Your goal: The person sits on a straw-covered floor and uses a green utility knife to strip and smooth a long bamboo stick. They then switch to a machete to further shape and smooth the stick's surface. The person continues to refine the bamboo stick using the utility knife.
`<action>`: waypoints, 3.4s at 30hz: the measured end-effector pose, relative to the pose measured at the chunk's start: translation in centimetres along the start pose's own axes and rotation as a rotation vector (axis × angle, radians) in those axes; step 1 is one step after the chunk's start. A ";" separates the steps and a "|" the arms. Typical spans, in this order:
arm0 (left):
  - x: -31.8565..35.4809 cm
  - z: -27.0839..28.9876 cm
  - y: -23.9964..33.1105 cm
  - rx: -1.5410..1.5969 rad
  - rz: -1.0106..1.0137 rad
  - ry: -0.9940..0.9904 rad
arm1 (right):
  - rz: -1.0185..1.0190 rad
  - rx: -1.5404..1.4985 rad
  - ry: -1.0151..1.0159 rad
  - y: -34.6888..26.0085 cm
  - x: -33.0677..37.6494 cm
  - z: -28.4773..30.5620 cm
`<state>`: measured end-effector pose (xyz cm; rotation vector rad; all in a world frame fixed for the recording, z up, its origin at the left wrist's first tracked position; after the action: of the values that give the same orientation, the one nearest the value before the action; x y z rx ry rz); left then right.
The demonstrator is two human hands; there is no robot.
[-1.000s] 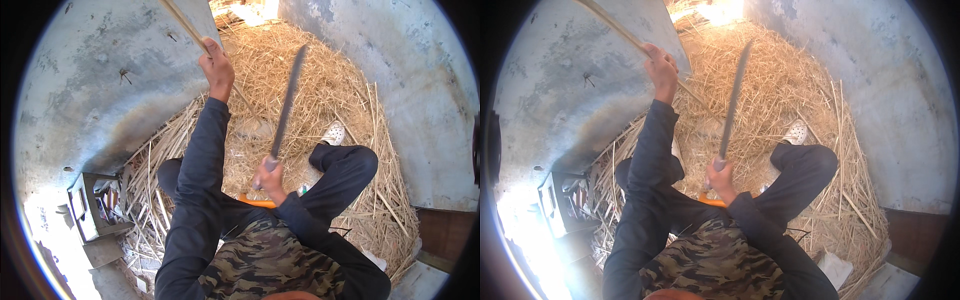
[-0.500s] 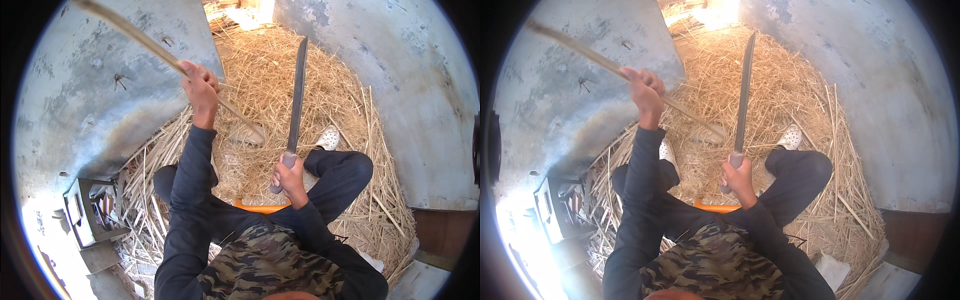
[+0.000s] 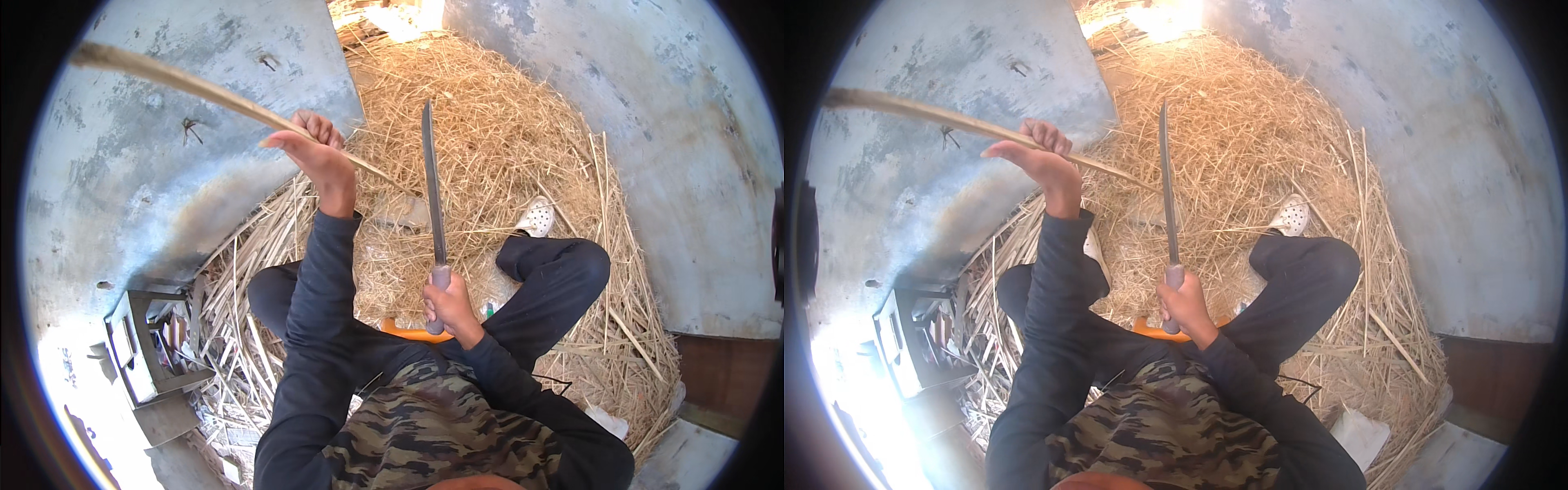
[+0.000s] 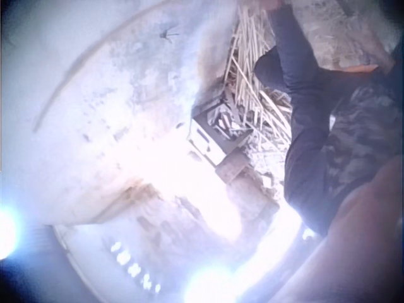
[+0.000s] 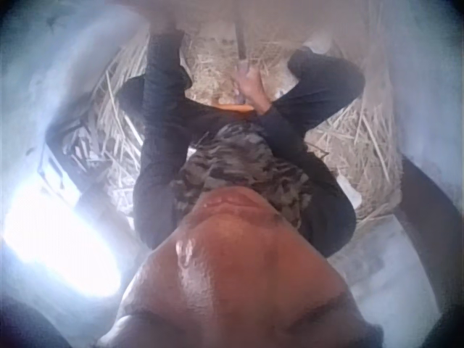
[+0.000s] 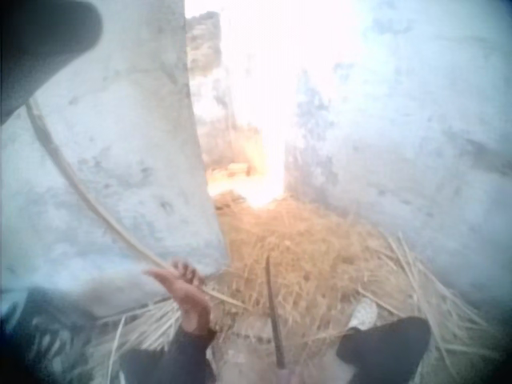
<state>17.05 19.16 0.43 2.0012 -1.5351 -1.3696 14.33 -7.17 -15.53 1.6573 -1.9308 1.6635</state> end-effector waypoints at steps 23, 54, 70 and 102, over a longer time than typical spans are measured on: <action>-0.3 0.2 -0.3 -0.041 -0.085 -0.053 | -0.042 0.066 -0.036 1.2 -0.6 0.6; -3.9 -0.9 -4.2 -0.300 -0.200 0.085 | -0.045 0.297 0.165 4.3 -4.0 1.8; -1.6 -1.5 -3.3 -0.347 -0.223 0.048 | 0.390 0.451 0.270 0.4 -1.5 0.1; -1.5 -3.2 -5.1 0.125 0.123 -0.416 | 0.312 -0.037 0.131 3.1 -3.4 0.6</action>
<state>22.69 21.45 -0.68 1.7240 -1.9249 -1.7563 13.68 -6.03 -19.98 1.2477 -2.2277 1.7727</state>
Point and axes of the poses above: each hand's wrist, its own x-axis away from the middle knuckle, its own z-axis out of the back of the hand, y = z × x, the point moved 4 cm from there along -x, towards the middle knuckle, and after that the axes turned 12 degrees about -z, right-handed, at the moved point
